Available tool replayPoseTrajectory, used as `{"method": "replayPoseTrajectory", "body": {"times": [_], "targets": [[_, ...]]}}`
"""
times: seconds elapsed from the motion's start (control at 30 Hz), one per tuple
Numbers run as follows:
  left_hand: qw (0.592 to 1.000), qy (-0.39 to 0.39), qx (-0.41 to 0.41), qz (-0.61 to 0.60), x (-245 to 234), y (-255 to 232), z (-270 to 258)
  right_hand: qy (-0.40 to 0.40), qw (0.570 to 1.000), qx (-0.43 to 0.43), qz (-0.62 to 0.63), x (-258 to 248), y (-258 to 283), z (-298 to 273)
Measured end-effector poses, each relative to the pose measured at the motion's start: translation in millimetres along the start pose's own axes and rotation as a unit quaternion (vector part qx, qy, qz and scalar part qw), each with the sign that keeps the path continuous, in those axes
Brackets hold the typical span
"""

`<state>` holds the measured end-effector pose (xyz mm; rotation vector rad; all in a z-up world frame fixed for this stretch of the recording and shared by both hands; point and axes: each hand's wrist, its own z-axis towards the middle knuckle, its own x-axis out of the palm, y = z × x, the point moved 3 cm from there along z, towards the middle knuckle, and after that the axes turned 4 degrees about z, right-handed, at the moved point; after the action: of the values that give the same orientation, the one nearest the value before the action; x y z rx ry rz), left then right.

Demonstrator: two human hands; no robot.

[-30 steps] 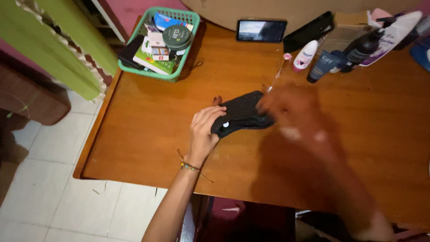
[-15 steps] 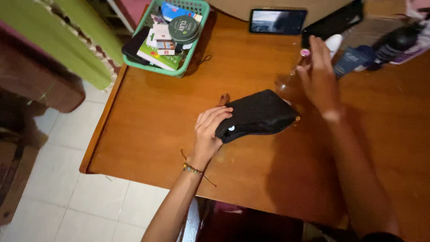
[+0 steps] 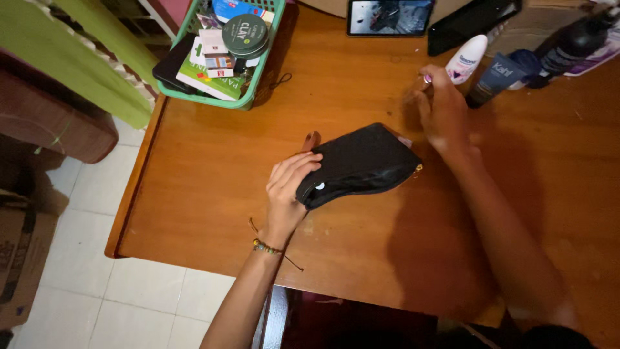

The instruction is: The person opens a black quilted pouch on a wooden table and takes out several small toiletry bottles and tubes, placing them on the table. They then place the items back into the pouch one at a time, zip the pouch closed, and rest their hands on it.

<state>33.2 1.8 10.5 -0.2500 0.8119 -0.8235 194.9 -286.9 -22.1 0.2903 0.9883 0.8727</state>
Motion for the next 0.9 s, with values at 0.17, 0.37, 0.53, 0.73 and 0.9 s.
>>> {"method": "replayPoseTrajectory", "body": {"times": [0.17,0.37,0.53,0.73,0.9], "targets": [[1.0,-0.004,0.005,-0.004,-2.4,-1.4,0.7,0.013,0.995,-0.041,0.088,-48.2,65.4,7.0],[1.0,-0.022,0.014,-0.003,-2.7,0.2,-1.7,0.155,0.986,0.013,0.062,-100.3,164.3,-29.1],[1.0,-0.026,0.017,-0.002,-5.7,-4.3,-2.0,0.127,0.99,-0.021,0.05,-73.1,193.4,-75.9],[1.0,-0.023,0.011,0.009,-10.4,-6.6,-2.2,0.038,0.999,-0.028,0.002,-42.6,185.5,-111.5],[1.0,-0.023,0.011,0.0,-10.5,-8.2,-2.5,0.005,0.997,-0.077,0.022,-29.6,185.3,-117.3]]}}
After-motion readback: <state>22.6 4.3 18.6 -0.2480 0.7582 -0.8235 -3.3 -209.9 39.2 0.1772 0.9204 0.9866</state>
